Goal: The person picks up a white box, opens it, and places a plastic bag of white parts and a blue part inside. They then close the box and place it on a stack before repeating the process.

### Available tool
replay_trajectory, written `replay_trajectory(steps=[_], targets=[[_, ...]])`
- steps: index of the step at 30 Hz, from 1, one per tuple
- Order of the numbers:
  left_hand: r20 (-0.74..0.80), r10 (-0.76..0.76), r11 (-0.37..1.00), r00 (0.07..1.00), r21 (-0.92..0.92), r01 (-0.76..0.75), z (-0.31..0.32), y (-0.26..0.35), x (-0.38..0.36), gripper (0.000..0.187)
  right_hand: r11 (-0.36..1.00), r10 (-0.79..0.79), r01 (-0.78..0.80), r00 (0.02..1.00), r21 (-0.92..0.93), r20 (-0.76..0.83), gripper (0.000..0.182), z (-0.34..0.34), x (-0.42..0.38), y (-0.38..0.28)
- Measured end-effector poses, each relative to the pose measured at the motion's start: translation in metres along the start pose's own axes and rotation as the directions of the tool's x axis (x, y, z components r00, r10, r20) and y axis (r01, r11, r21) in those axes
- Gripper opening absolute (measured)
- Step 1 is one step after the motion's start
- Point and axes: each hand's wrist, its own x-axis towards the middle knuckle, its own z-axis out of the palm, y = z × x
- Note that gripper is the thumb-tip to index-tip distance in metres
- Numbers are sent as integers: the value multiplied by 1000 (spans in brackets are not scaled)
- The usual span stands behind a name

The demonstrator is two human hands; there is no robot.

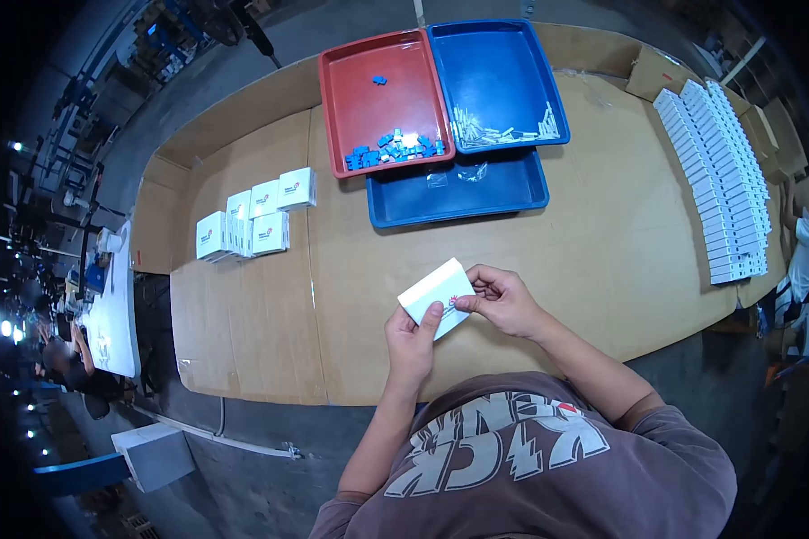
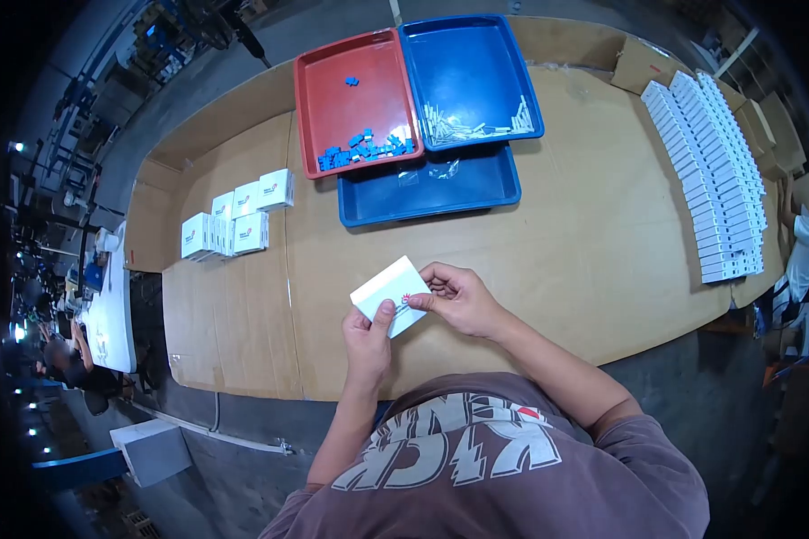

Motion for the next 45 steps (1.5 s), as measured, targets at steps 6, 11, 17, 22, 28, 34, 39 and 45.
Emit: replay_trajectory(steps=[6, 11, 17, 22, 28, 34, 39, 45], targets=[[-79, -13, 948, 997, -319, -13, 11, -5, -1, 42, 970, -134, 122, 990, 213, 43, 44, 12, 4, 6], [-59, 227, 973, 972, -39, -229, 15, 18, 8, 70, 979, -194, 197, 979, 53, -59, 69, 11, 4, -27], [207, 183, 948, 961, 221, -228, 5, 32, 11, 65, 972, -169, 181, 982, -150, 87, 70, 7, -4, -56], [122, 148, 989, 981, -26, -146, 14, 29, 11, 41, 985, -170, 169, 985, 40, 19, 49, -3, -6, -33], [125, 138, 990, 983, -28, -135, 14, 32, 3, 36, 942, -299, 298, 954, -156, 16, 39, -5, -13, -47], [133, 226, 973, 965, 10, -229, 17, 35, 1, 34, 893, -379, 366, 925, -263, 1, 36, -1, -15, -58], [187, 250, 964, 950, 44, -262, 17, 39, 0, 34, 890, -375, 362, 927, -278, 8, 35, -2, -19, -58], [147, 202, 975, 968, 65, -213, 17, 40, -7, 35, 915, -337, 324, 941, -240, -16, 31, -1, -26, -55]])
